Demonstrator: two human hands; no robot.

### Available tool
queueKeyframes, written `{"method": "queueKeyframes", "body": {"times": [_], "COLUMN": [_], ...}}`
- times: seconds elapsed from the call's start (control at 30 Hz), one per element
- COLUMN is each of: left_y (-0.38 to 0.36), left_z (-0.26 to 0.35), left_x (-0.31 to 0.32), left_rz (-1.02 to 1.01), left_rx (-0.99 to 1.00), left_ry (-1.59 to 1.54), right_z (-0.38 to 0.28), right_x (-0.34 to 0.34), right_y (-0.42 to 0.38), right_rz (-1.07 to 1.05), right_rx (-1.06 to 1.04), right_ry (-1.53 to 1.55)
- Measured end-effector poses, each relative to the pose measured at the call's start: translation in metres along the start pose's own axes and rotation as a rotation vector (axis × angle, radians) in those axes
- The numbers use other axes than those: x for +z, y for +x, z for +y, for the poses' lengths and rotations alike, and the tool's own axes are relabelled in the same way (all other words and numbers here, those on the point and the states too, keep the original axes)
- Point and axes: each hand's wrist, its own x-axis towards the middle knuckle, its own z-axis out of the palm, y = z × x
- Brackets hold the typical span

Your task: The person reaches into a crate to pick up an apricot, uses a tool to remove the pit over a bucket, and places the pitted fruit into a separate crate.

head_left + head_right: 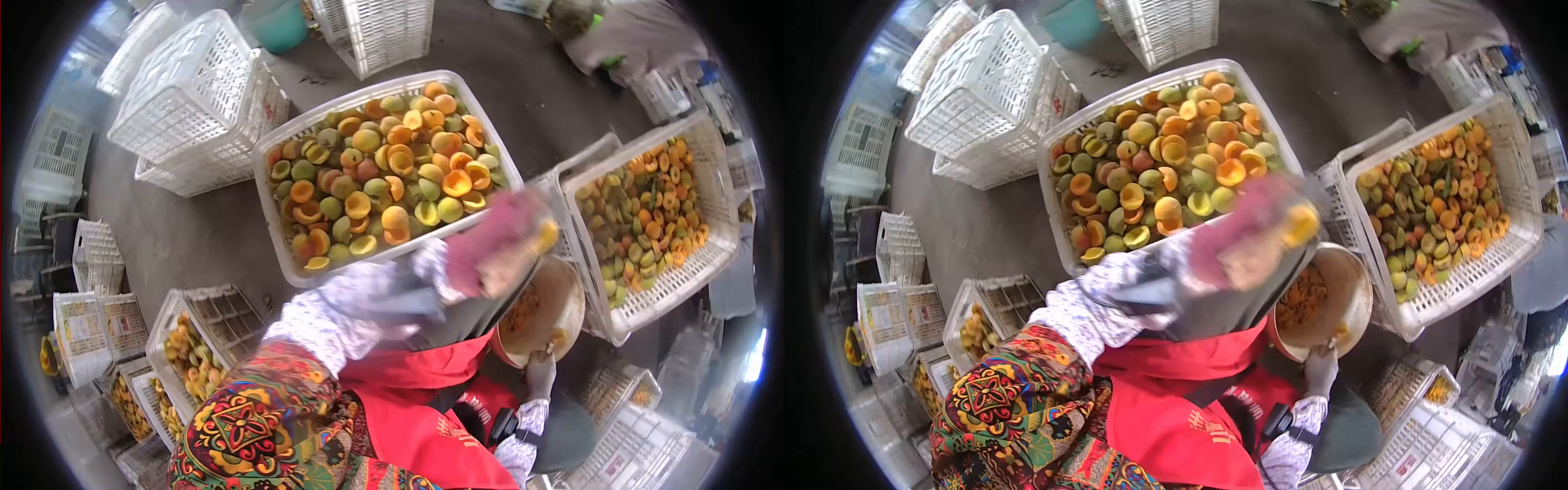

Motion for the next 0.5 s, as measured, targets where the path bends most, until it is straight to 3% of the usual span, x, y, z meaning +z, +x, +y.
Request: {"method": "queueKeyframes", "body": {"times": [0.03, 0.1, 0.17, 0.23, 0.3, 0.33, 0.37, 0.4, 0.43, 0.47, 0.5], "left_y": [0.001, 0.009, 0.015, 0.028, 0.052, 0.054, 0.019, 0.041, 0.049, 0.074, 0.087], "left_z": [0.026, 0.064, 0.095, 0.078, 0.051, 0.044, 0.057, 0.042, 0.043, 0.039, 0.014], "left_x": [-0.010, -0.040, -0.073, -0.134, -0.197, -0.228, -0.196, -0.251, -0.228, -0.258, -0.287], "left_rz": [0.079, 0.150, 0.332, -0.126, 0.092, -0.019, 0.017, -0.075, 0.124, -0.037, 0.015], "left_rx": [-0.071, -0.163, -0.364, 0.316, -0.341, -0.274, 0.047, 0.032, -0.338, -0.531, -0.411], "left_ry": [-0.372, -0.433, -0.521, 1.161, 0.536, 0.860, 0.343, 1.120, 0.641, 1.014, 0.628], "right_z": [0.027, 0.004, 0.023, 0.000, 0.012, 0.008, -0.001, -0.009, 0.009, -0.007, -0.015], "right_x": [0.010, 0.002, 0.008, 0.002, 0.010, 0.006, -0.001, -0.002, 0.014, 0.003, 0.000], "right_y": [0.013, -0.006, 0.003, -0.006, -0.009, -0.018, -0.025, -0.032, -0.032, -0.042, -0.046], "right_rz": [0.050, 0.192, 0.062, 0.079, 0.341, 0.227, 0.150, 0.175, 0.320, 0.346, 0.291], "right_rx": [-0.051, -0.079, -0.103, 0.020, -0.156, -0.151, -0.104, -0.084, -0.145, -0.179, -0.087], "right_ry": [-0.105, 0.011, -0.210, -0.210, 0.011, -0.046, -0.085, -0.202, -0.252, -0.359, -0.313]}}
